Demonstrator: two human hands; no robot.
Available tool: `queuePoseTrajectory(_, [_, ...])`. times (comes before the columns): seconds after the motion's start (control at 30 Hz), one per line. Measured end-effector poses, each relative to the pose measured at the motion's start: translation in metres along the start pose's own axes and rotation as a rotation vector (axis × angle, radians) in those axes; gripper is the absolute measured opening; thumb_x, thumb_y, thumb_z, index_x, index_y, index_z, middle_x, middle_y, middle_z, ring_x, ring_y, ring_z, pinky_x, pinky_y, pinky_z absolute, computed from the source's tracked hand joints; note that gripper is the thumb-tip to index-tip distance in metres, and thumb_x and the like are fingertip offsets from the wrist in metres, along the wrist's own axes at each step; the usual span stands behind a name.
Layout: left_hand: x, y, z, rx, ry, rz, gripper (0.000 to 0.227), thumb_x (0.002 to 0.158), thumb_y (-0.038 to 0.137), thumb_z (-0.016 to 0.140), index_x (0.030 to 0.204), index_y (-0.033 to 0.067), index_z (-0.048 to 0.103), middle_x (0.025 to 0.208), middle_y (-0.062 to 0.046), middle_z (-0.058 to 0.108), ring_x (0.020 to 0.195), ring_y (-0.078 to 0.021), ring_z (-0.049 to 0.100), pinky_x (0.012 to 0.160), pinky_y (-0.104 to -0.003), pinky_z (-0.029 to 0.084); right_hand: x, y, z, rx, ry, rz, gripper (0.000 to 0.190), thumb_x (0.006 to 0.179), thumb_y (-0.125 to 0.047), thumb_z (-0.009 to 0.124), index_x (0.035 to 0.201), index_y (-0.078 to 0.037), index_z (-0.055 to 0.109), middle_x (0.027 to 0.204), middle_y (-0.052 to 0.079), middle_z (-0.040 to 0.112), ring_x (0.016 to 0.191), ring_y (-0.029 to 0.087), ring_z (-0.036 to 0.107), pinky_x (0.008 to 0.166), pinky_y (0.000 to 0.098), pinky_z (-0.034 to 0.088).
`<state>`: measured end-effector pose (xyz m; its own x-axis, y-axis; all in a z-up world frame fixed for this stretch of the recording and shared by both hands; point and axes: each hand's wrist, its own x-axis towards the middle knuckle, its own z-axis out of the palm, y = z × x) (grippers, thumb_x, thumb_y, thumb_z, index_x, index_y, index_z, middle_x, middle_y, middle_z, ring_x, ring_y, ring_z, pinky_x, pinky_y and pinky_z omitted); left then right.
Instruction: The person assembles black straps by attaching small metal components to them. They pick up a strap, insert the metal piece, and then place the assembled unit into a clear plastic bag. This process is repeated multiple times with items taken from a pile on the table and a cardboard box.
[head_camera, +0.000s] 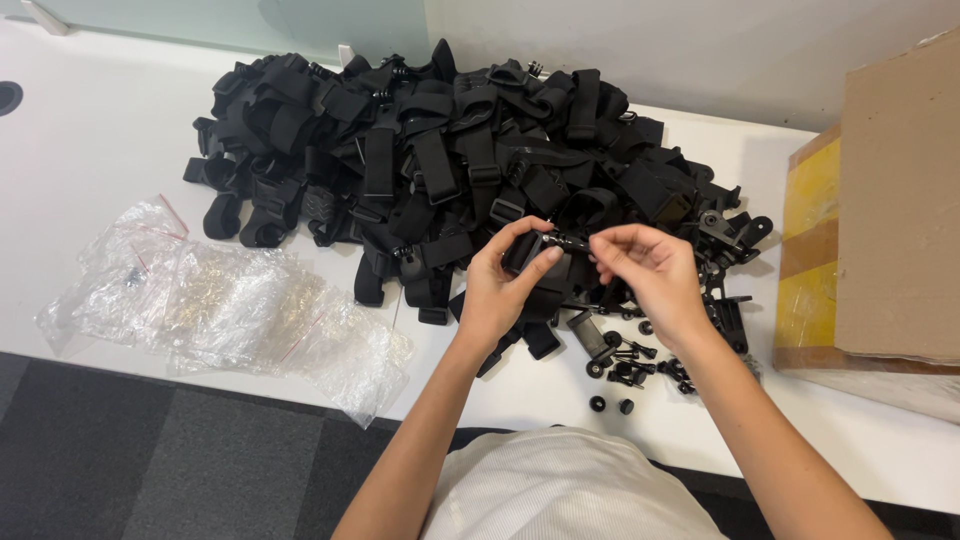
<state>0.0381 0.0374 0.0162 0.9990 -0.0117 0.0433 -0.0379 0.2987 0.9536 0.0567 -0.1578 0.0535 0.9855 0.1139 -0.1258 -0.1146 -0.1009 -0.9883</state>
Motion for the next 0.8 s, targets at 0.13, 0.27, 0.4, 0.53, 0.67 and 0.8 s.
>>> queuePoseTrajectory(0.13, [-0.004,0.003,-0.002,0.167,-0.021,0.041,0.033,0.091,0.011,0.077,0.122,0.0072,0.068,0.110,-0.002,0.073,0.095,-0.0090,0.070,0.081,-0.025,0.059,0.006,0.010,-0.007,0.286,-0.013,0.353,0.022,0.098,-0.025,0.069,0.093,-0.003,0.071,0.079,0.002,0.068,0.069,0.008,0.061,0.065,0.0218,0.052])
queuePoseTrajectory(0.27, [-0.014,0.011,-0.008,0.447,-0.119,0.287,0.034,0.089,0.010,0.081,0.121,0.0105,0.070,0.115,-0.004,0.077,0.103,-0.0169,0.075,0.091,-0.030,0.061,0.010,0.040,-0.019,0.404,-0.104,0.597,0.023,0.099,-0.026,0.068,0.091,-0.005,0.065,0.075,0.001,0.065,0.065,0.009,0.058,0.063,0.0221,0.051])
queuePoseTrajectory(0.4, [-0.021,0.023,-0.021,0.572,-0.267,0.412,0.052,0.083,-0.005,0.072,0.131,0.0138,0.067,0.126,-0.006,0.073,0.116,-0.0251,0.070,0.102,-0.036,0.055,-0.002,0.057,-0.015,0.505,-0.294,0.601,0.026,0.101,-0.028,0.065,0.108,-0.003,0.065,0.093,0.006,0.066,0.084,0.015,0.066,0.076,0.0278,0.057])
queuePoseTrajectory(0.53, [-0.038,0.025,-0.025,0.607,-0.382,0.394,0.064,0.077,-0.011,0.067,0.137,0.0141,0.065,0.117,0.000,0.074,0.105,-0.0226,0.068,0.106,-0.037,0.049,-0.025,0.028,0.013,0.553,-0.396,0.620,0.060,0.092,-0.052,0.044,0.128,-0.006,0.057,0.117,0.012,0.066,0.107,0.028,0.069,0.091,0.0432,0.060])
queuePoseTrajectory(0.67, [-0.060,0.006,-0.024,0.762,-0.341,0.535,0.052,0.079,-0.018,0.062,0.116,0.0159,0.075,0.118,0.004,0.077,0.113,-0.0222,0.065,0.110,-0.039,0.044,-0.033,0.017,0.030,0.541,-0.399,0.537,0.070,0.094,-0.064,0.026,0.147,-0.022,0.044,0.129,0.011,0.061,0.116,0.027,0.061,0.095,0.0559,0.054])
queuePoseTrajectory(0.8, [-0.081,-0.010,-0.034,0.962,-0.181,0.500,0.052,0.070,-0.017,0.065,0.105,0.0185,0.081,0.111,0.004,0.079,0.116,-0.0264,0.058,0.103,-0.045,0.038,-0.044,0.049,0.044,0.331,-0.374,0.458,0.067,0.099,-0.060,0.034,0.150,-0.018,0.046,0.129,0.008,0.058,0.116,0.021,0.059,0.096,0.0511,0.052])
